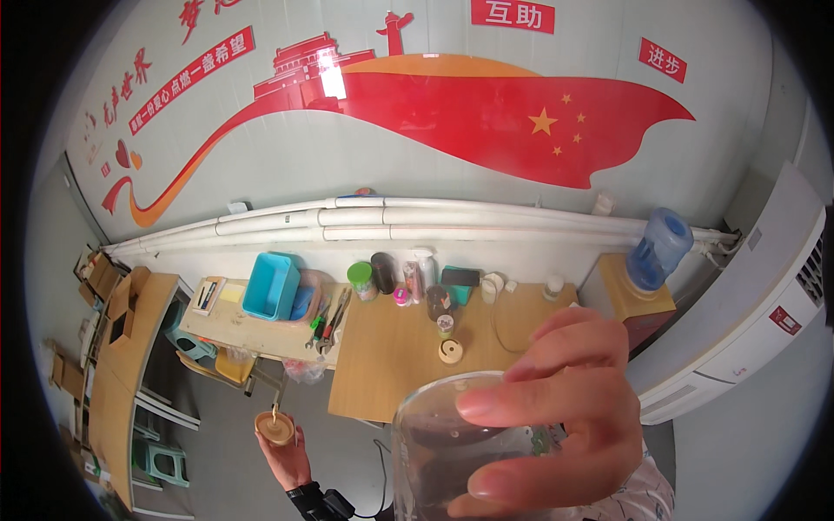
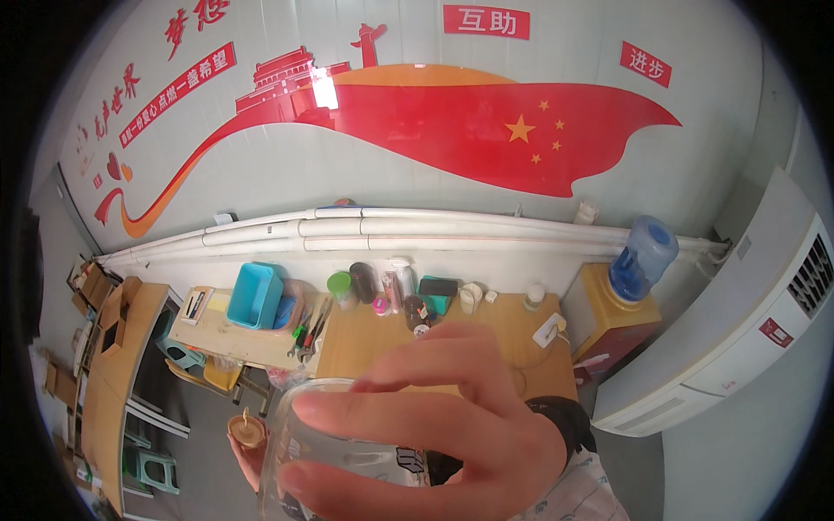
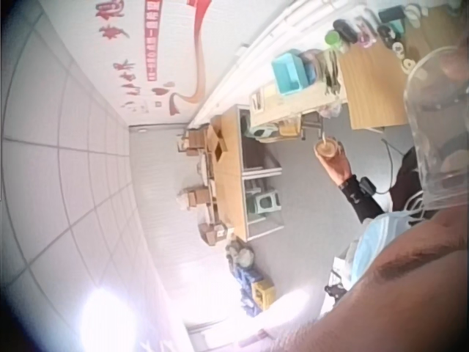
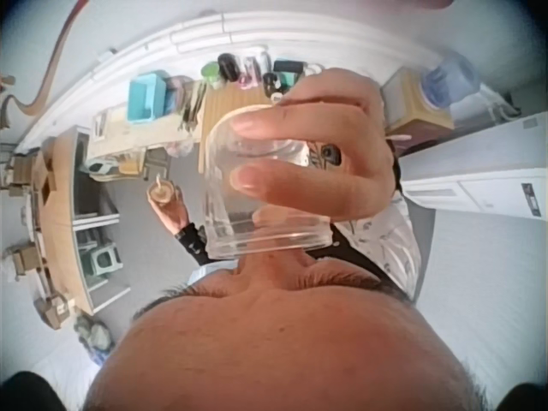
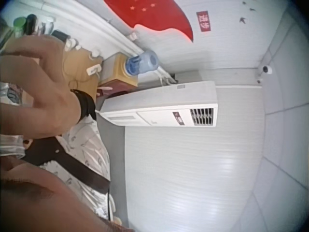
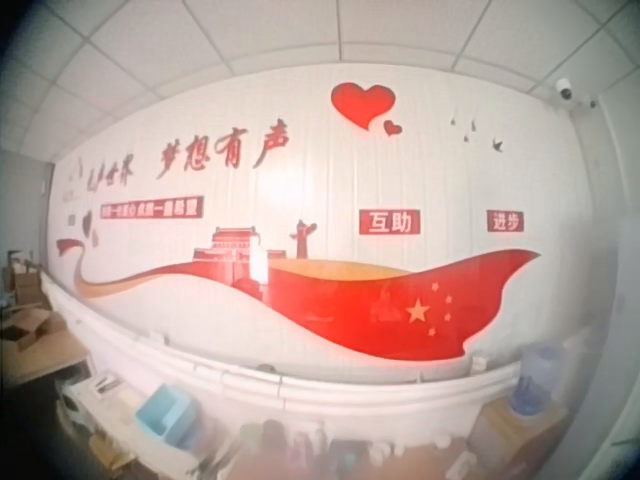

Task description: The recorder picks up a shoe component from a storage bin, inspects it, and discusses it with colleagues at a production table.

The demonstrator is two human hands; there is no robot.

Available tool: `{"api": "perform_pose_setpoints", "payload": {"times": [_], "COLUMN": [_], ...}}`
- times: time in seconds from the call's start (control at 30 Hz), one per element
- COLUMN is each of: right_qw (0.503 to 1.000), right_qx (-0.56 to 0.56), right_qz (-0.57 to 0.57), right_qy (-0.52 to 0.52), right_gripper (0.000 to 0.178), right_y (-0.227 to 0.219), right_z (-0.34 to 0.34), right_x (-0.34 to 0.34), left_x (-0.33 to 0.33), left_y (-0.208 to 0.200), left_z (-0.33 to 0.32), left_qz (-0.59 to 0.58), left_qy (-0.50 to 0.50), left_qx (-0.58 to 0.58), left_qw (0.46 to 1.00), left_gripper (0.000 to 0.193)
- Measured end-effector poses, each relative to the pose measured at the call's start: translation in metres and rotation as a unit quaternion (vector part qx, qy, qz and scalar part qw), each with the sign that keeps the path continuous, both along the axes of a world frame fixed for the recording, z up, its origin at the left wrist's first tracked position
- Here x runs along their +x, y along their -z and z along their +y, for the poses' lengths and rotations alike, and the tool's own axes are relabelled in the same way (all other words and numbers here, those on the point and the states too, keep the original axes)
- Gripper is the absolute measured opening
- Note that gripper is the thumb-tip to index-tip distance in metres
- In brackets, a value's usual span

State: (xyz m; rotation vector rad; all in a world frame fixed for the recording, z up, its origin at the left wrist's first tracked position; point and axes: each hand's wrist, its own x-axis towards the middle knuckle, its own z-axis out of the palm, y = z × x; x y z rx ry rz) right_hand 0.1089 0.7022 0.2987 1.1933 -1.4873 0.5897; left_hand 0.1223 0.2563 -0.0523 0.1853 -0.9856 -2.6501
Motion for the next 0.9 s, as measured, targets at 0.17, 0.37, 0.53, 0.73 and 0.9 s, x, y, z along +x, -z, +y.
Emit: {"api": "perform_pose_setpoints", "payload": {"times": [0.17, 0.37, 0.53, 0.73, 0.9], "right_qw": [0.999, 0.988, 0.981, 0.967, 0.968], "right_qx": [-0.025, -0.086, -0.087, -0.06, -0.037], "right_qz": [-0.024, -0.127, -0.171, -0.241, -0.241], "right_qy": [0.004, 0.032, 0.033, 0.061, 0.059], "right_gripper": [0.028, 0.034, 0.038, 0.048, 0.06], "right_y": [-0.003, -0.001, 0.004, 0.003, 0.009], "right_z": [-0.005, -0.014, -0.009, -0.002, 0.004], "right_x": [0.012, 0.034, 0.029, 0.028, 0.012], "left_x": [0.0, 0.001, -0.002, -0.001, 0.0], "left_y": [-0.003, -0.005, 0.004, 0.002, 0.01], "left_z": [0.005, 0.006, 0.0, -0.002, -0.006], "left_qz": [-0.017, -0.027, -0.016, -0.012, -0.018], "left_qy": [-0.02, -0.023, 0.018, 0.024, 0.036], "left_qx": [0.015, 0.021, 0.032, 0.022, 0.032], "left_qw": [1.0, 0.999, 0.999, 0.999, 0.999], "left_gripper": [0.055, 0.054, 0.053, 0.052, 0.053]}}
